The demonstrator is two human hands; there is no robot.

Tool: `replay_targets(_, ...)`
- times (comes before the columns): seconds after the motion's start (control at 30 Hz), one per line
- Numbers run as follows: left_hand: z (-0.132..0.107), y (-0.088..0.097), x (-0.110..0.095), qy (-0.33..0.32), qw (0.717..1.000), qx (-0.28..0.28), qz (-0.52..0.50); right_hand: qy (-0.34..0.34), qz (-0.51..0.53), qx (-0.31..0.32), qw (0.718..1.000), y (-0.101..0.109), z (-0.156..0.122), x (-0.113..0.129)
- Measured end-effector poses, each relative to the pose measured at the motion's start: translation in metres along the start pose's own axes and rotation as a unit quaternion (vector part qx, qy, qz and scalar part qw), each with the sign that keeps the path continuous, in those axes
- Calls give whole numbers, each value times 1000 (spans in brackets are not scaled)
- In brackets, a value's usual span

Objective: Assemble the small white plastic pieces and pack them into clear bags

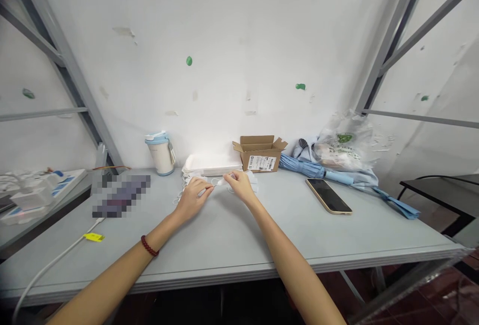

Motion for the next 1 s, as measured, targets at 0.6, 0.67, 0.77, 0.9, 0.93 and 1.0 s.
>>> replay_targets(0.6, 1, 8, 6, 35, 998, 13, -43, -13, 7, 57, 998, -11, -4, -12)
replay_targets(0.67, 1, 8, 7, 27, 999, 8, -40, -16, 13, 64, 998, -12, -5, -11)
replay_targets(0.77, 0, 8, 7, 14, 999, 4, -33, -21, 12, 67, 997, -12, -6, -10)
replay_targets(0.9, 0, 8, 5, 10, 1000, 5, -29, -23, 15, 76, 997, -13, -7, -9)
replay_targets(0.93, 0, 8, 4, 13, 999, 5, -29, -22, 17, 78, 997, -13, -7, -10)
replay_targets(1.0, 0, 8, 4, 20, 999, 4, -31, -23, 21, 82, 996, -13, -7, -11)
Point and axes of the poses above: each hand's wrist, its own z-axis towards the middle knuckle, its own y-axis out of the back of the hand, x = y × z, the point moved 1 cm from there along z, towards the middle knuckle, and after that the axes turned 10 degrees about z, right-handed, at the moved point
